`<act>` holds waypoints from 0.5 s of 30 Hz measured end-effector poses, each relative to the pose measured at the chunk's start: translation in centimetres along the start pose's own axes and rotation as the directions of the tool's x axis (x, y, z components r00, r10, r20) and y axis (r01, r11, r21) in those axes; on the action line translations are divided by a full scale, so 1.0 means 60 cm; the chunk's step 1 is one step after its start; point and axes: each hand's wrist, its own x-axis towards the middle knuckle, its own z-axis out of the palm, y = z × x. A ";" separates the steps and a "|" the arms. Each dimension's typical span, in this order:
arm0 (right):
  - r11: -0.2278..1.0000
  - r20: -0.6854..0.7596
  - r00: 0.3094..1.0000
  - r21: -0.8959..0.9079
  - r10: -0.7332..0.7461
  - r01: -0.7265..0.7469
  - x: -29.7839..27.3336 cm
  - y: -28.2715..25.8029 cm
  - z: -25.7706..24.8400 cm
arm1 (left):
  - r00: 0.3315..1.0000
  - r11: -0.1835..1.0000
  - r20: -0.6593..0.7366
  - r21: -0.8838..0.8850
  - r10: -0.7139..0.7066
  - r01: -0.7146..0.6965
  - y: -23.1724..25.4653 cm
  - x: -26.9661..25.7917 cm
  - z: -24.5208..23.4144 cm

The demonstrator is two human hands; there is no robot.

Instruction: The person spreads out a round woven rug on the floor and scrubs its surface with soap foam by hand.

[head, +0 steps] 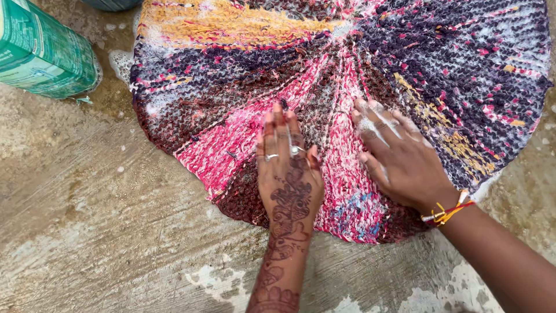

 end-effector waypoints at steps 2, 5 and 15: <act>0.998 0.009 1.000 0.053 -0.021 0.021 0.014 0.069 -0.021 | 0.998 0.996 -0.053 0.082 -0.015 0.020 -0.078 0.048 0.001; 0.990 -0.012 0.991 -0.042 0.132 -0.132 0.035 0.160 -0.038 | 0.995 0.986 -0.105 0.166 -0.002 0.019 -0.160 0.142 0.001; 0.998 -0.109 0.993 0.051 -0.036 0.042 0.062 -0.041 0.000 | 0.992 0.988 -0.033 -0.093 0.122 -0.125 -0.002 0.060 -0.002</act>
